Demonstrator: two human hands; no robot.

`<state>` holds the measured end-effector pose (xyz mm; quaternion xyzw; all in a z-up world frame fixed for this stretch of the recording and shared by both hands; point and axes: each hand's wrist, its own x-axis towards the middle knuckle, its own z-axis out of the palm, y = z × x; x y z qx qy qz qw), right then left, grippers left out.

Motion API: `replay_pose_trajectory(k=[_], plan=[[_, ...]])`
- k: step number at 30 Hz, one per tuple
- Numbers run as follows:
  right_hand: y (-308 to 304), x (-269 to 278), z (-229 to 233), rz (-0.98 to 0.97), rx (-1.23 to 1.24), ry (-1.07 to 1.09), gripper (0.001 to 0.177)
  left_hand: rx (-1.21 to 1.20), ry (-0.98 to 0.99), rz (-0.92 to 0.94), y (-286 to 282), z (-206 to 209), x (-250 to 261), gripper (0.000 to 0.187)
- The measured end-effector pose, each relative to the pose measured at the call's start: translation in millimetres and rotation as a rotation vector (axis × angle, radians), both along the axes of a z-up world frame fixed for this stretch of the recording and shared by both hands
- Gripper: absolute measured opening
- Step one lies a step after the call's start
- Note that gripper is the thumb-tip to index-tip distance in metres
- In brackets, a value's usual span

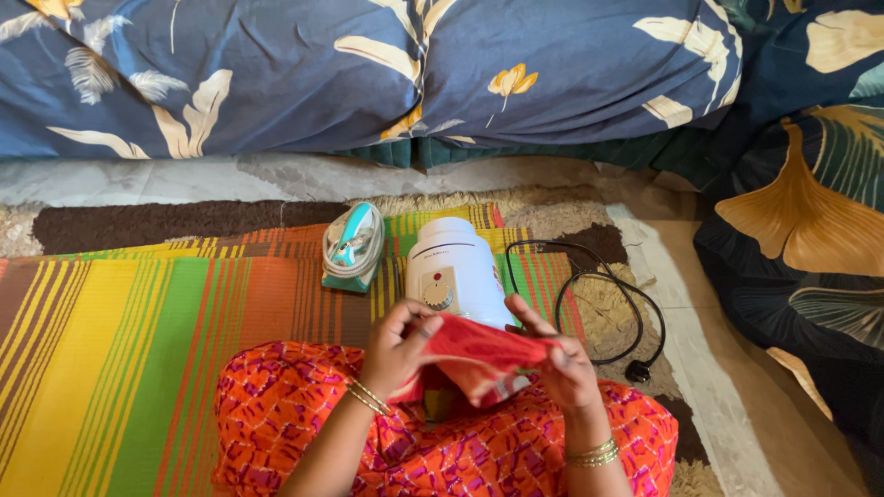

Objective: The person sits on a mat and wipes the exterior of a white cylindrical appliance with a red cloth. They rotate the appliance to clean the bottom vent and sides, then flip it to wipe the top and front control panel.

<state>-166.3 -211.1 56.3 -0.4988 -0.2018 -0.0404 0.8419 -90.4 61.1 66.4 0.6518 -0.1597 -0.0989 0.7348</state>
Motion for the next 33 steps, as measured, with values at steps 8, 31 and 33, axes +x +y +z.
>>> replay_pose_trajectory(k=[8, 31, 33], plan=[[13, 5, -18, 0.002, 0.502, 0.118, 0.068, 0.618, -0.683, -0.177, -57, -33, -39, 0.015], [68, 45, -29, -0.469, -1.829, 0.391, 0.054, 0.810, -0.495, 0.089, -41, -85, 45, 0.131], [66, 52, -27, -0.476, -1.848, 0.449, 0.060, 0.872, -0.438, 0.095, -52, -79, 41, 0.129]])
